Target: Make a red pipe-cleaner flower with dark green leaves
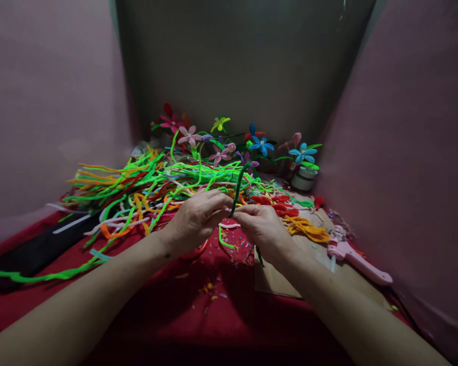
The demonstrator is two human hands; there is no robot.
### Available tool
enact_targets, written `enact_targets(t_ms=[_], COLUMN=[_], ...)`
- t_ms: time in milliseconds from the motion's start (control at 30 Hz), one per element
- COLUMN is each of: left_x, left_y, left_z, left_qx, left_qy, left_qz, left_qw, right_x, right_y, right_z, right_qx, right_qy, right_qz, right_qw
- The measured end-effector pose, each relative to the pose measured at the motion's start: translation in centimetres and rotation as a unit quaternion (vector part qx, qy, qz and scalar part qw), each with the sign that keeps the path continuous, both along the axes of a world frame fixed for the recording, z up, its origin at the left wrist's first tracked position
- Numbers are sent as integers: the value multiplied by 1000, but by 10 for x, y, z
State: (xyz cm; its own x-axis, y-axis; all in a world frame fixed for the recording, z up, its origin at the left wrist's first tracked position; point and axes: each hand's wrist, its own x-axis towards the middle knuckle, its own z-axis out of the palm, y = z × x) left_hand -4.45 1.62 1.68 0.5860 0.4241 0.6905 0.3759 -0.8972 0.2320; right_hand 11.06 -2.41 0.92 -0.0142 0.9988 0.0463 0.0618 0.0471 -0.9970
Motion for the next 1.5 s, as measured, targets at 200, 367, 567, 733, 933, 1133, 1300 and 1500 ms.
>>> enact_targets(t_ms=[200, 367, 567, 733, 933, 1133, 1300, 1500], left_x=[3, 5, 0, -7, -12, -13, -12, -13], left_y=[-2, -3, 2, 4, 5, 7, 5, -3], left_z=[-1, 0, 6, 12, 12, 12, 15, 22], left_qx=[-163, -338, -360, -271, -93, 14, 56, 44], left_qy=[-142, -324, -306, -147, -59, -7, 19, 34], left_qz=[-90, -91, -82, -59, -100, -106, -83, -109], left_qw=[972, 879, 878, 949, 989, 994, 995, 993], right_x=[-1, 1, 1, 1, 3, 5, 5, 7], right_y=[0, -2, 3, 6, 10, 10, 9, 7], right_z=[1, 6, 8, 5, 2, 0, -2, -1], right_qx=[-20, -106, -114, -67, -179, -194, -189, -190], right_qy=[53, 204, 226, 208, 292, 318, 325, 312], right_qz=[32, 133, 136, 99, 126, 154, 153, 171], right_qw=[998, 964, 958, 971, 931, 915, 914, 915])
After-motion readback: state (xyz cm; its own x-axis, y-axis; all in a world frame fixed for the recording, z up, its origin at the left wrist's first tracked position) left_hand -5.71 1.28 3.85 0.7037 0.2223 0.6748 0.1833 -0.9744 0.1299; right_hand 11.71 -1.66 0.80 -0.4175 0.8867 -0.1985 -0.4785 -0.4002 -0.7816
